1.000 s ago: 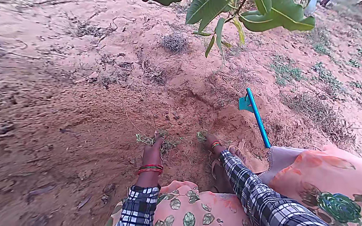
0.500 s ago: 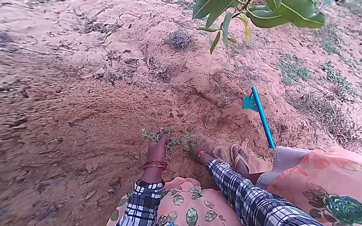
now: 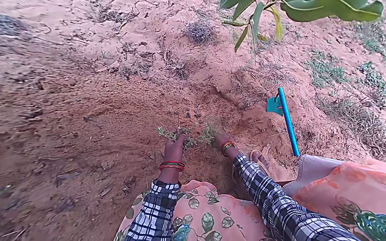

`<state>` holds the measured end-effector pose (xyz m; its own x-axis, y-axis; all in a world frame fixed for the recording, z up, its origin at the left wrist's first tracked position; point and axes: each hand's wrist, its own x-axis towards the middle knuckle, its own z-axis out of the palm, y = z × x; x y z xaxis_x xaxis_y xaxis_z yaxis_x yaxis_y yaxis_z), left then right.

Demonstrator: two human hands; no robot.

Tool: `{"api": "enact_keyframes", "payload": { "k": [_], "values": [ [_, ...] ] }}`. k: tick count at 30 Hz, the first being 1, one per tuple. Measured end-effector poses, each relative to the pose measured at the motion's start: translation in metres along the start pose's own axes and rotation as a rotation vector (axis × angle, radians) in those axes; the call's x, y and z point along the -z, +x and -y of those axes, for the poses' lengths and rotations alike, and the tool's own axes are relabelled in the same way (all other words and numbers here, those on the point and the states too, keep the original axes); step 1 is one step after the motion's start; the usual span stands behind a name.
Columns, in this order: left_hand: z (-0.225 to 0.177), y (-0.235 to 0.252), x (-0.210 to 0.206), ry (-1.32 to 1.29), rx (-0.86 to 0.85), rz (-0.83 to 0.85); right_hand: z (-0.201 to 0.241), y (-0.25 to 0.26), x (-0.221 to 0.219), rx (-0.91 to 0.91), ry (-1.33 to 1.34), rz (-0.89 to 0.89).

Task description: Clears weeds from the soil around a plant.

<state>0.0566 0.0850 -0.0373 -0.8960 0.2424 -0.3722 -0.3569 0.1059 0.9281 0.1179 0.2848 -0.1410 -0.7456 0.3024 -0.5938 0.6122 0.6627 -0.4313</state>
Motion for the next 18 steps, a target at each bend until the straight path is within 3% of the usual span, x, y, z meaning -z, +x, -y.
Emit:
{"api": "enact_keyframes", "payload": {
  "k": [3,5,7,11,15,18],
  "values": [
    [0.004,0.002,0.002,-0.009,-0.013,-0.015,0.011,-0.011,-0.064,0.006,-0.258,0.246],
    [0.001,0.002,0.002,-0.009,-0.004,-0.016,0.012,-0.015,-0.104,-0.059,-0.224,0.196],
    [0.001,0.003,0.003,0.004,-0.008,-0.011,0.004,-0.008,-0.112,-0.064,-0.195,0.07],
    [0.001,0.001,0.01,0.024,-0.001,0.011,-0.025,0.019,-0.058,-0.053,-0.057,-0.011],
    [-0.007,0.002,0.011,-0.001,0.058,-0.002,-0.028,0.027,0.025,-0.092,0.168,-0.309],
    [-0.002,0.01,0.007,0.008,0.039,0.006,-0.018,0.028,0.058,-0.038,0.112,-0.27]
  ]
}}
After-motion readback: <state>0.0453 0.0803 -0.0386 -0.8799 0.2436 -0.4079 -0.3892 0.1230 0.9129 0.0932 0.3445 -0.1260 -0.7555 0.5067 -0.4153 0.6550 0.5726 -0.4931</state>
